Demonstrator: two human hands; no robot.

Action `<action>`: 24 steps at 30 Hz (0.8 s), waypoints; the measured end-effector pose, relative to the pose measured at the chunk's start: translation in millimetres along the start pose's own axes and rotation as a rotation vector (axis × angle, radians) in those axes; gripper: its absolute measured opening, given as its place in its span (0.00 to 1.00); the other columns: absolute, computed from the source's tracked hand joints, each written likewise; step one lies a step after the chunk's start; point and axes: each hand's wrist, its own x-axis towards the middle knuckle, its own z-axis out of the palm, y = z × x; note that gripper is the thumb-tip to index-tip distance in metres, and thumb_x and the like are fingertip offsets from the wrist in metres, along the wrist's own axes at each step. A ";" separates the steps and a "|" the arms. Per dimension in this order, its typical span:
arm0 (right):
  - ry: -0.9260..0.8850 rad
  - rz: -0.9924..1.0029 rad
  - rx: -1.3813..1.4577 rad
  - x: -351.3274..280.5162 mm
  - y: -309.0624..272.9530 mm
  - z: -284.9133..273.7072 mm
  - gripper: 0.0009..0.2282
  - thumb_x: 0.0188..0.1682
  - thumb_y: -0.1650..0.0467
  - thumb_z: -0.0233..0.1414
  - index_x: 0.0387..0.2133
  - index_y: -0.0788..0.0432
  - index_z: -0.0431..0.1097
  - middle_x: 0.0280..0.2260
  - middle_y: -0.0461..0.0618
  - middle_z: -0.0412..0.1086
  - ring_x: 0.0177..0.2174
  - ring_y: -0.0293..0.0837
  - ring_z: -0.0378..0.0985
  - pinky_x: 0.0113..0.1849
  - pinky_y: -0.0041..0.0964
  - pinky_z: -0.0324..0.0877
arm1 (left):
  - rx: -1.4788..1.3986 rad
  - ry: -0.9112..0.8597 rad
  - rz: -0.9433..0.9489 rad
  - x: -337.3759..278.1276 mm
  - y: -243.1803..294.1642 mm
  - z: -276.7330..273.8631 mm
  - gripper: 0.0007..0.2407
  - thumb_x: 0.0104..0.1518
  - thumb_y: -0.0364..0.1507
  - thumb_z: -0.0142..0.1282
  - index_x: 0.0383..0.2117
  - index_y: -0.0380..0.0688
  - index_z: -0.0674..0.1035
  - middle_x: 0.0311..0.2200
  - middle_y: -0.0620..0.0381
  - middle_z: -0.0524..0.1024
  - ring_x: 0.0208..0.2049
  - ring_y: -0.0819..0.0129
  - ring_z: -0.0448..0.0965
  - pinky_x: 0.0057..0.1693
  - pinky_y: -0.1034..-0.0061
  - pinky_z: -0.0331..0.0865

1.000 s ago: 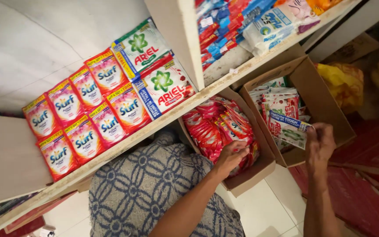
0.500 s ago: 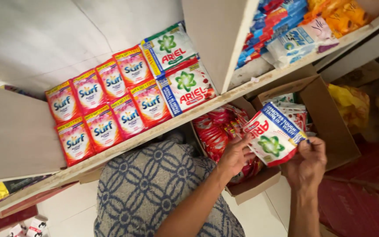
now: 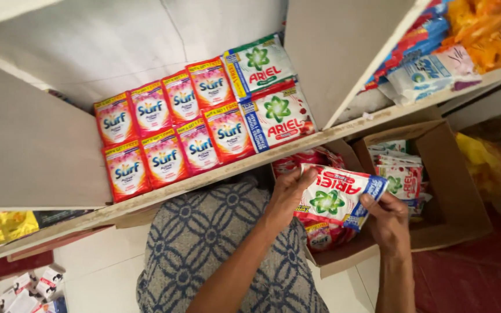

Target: Organizing and arranging laundry detergent sachets on a store shelf.

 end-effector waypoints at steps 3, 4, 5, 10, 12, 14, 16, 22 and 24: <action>-0.051 -0.132 -0.258 -26.0 -36.7 17.7 0.13 0.43 0.78 0.60 0.43 0.63 0.78 0.38 0.46 0.79 0.37 0.36 0.79 0.43 0.33 0.72 | 0.014 -0.063 0.079 3.8 -0.4 -14.5 0.10 0.64 0.35 0.59 0.39 0.41 0.84 0.33 0.67 0.80 0.36 0.83 0.74 0.45 0.82 0.69; -0.061 -0.132 -0.258 -24.1 -31.6 11.2 0.13 0.43 0.78 0.60 0.43 0.63 0.78 0.38 0.46 0.79 0.37 0.36 0.79 0.43 0.33 0.72 | 0.014 -0.055 0.087 5.1 -1.3 -20.5 0.10 0.64 0.35 0.59 0.39 0.41 0.84 0.33 0.67 0.80 0.36 0.83 0.74 0.45 0.82 0.69; -0.109 -0.120 -0.170 -24.0 -26.8 3.4 0.12 0.43 0.78 0.62 0.41 0.63 0.78 0.36 0.48 0.79 0.35 0.38 0.79 0.41 0.35 0.73 | 0.118 -0.053 0.083 5.2 -3.3 -25.5 0.10 0.66 0.35 0.58 0.36 0.40 0.84 0.31 0.69 0.77 0.34 0.83 0.71 0.42 0.82 0.66; -0.028 -0.095 -0.332 -27.5 -35.6 19.4 0.06 0.44 0.79 0.64 0.35 0.70 0.80 0.28 0.52 0.77 0.29 0.39 0.71 0.34 0.33 0.63 | 0.332 -0.066 0.077 -3.9 38.7 -9.7 0.09 0.63 0.36 0.55 0.38 0.47 0.83 0.27 0.74 0.77 0.31 0.86 0.70 0.39 0.83 0.65; 0.009 -0.080 -0.246 -37.2 -60.1 49.7 0.12 0.41 0.76 0.62 0.39 0.64 0.77 0.33 0.46 0.78 0.32 0.35 0.78 0.38 0.29 0.72 | 0.433 -0.054 0.129 -2.3 28.6 -18.0 0.13 0.71 0.35 0.57 0.31 0.39 0.80 0.25 0.68 0.65 0.28 0.80 0.60 0.34 0.78 0.56; 0.060 -0.071 -0.271 -36.4 -62.9 57.5 0.10 0.45 0.75 0.61 0.40 0.65 0.76 0.33 0.46 0.78 0.32 0.34 0.76 0.37 0.29 0.70 | 0.278 -0.065 0.111 0.6 25.6 -17.6 0.12 0.70 0.36 0.57 0.34 0.40 0.82 0.27 0.68 0.71 0.30 0.81 0.65 0.37 0.79 0.61; 0.114 -0.060 -0.294 -40.6 -74.4 68.7 0.08 0.49 0.74 0.59 0.40 0.66 0.75 0.33 0.46 0.77 0.32 0.33 0.75 0.37 0.29 0.68 | 0.124 -0.078 0.090 4.6 22.9 -16.0 0.11 0.69 0.36 0.56 0.37 0.42 0.83 0.30 0.68 0.76 0.32 0.83 0.70 0.39 0.80 0.66; -0.072 -0.007 -0.606 -48.7 -102.4 73.1 0.08 0.51 0.72 0.56 0.41 0.64 0.78 0.25 0.48 0.75 0.25 0.33 0.71 0.27 0.31 0.67 | -0.199 -0.016 -0.004 5.6 3.2 -30.2 0.13 0.62 0.38 0.60 0.44 0.43 0.82 0.39 0.64 0.83 0.43 0.77 0.80 0.54 0.76 0.73; -0.139 -0.045 -0.345 -38.2 -92.1 70.6 0.06 0.50 0.73 0.57 0.35 0.67 0.77 0.26 0.46 0.75 0.24 0.33 0.73 0.28 0.28 0.69 | -0.135 -0.082 -0.093 5.5 -1.9 -43.1 0.17 0.59 0.38 0.67 0.46 0.38 0.81 0.36 0.55 0.83 0.41 0.63 0.80 0.50 0.67 0.75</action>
